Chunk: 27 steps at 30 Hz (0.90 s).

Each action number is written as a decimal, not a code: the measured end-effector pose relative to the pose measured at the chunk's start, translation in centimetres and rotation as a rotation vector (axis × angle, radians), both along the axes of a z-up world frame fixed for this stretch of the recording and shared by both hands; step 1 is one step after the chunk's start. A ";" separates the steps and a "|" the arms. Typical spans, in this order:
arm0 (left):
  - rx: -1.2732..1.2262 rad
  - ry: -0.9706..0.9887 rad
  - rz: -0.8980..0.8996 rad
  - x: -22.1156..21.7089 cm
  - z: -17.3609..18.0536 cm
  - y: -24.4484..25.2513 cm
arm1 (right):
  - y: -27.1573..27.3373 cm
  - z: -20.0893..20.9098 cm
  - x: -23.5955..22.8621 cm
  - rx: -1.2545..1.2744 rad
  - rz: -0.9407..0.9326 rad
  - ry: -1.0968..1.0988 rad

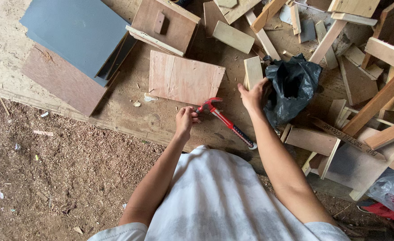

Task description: The person uses a hammer to join small wooden pieces and flat panels into small box-like structures. They repeatedly position the pieces, strike them with the hammer, flip the assemblies, and stack the finished units on the workbench.

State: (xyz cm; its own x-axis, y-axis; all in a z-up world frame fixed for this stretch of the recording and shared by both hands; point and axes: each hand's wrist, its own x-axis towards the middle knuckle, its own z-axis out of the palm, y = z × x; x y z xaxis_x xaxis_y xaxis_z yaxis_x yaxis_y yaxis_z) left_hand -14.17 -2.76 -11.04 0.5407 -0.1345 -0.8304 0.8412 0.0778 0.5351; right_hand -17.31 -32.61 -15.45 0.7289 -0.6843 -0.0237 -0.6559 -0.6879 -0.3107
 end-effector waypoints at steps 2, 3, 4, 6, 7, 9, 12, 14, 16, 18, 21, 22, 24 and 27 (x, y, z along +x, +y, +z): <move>-0.005 0.010 -0.021 1.0 0.3 0.1 | 0.5 0.2 2.0 0.252 -0.001 -0.182; -0.034 0.015 -0.009 1.3 0.3 0.2 | 0.7 0.8 2.9 0.380 0.002 -0.269; -0.063 0.021 0.003 1.6 0.3 0.3 | 0.7 1.8 3.8 0.359 0.074 -0.267; -0.068 0.000 -0.023 1.6 0.1 0.9 | 0.4 4.5 5.2 0.323 0.220 -0.254; -0.070 -0.005 -0.035 1.3 0.1 1.2 | 0.2 6.1 6.0 0.277 0.314 -0.242; -0.097 0.013 -0.005 0.9 -0.1 1.6 | -0.6 8.9 9.0 0.177 0.504 -0.228; -0.104 0.026 0.063 1.6 -0.5 1.2 | -1.0 11.4 14.4 0.255 0.617 -0.234; -0.041 0.032 0.113 1.1 -0.5 1.2 | -0.6 11.4 16.9 0.195 0.643 -0.157; 0.064 0.016 0.158 1.3 -0.6 1.0 | 0.1 10.5 18.6 0.180 0.608 -0.069; 0.090 -0.072 0.288 1.9 -0.5 0.4 | 0.3 9.1 19.6 0.209 0.508 0.039; 0.167 -0.120 0.366 2.8 -0.1 0.0 | -0.1 6.8 19.6 0.119 0.435 0.132; 0.196 -0.122 0.373 3.1 0.0 -0.2 | -0.4 6.1 19.4 0.175 0.359 0.157; 0.156 -0.082 0.422 3.5 0.4 -0.2 | -1.0 5.2 18.2 0.289 0.202 0.212; 0.197 0.000 0.443 4.3 0.5 -1.1 | -2.7 5.3 15.5 0.485 0.249 0.165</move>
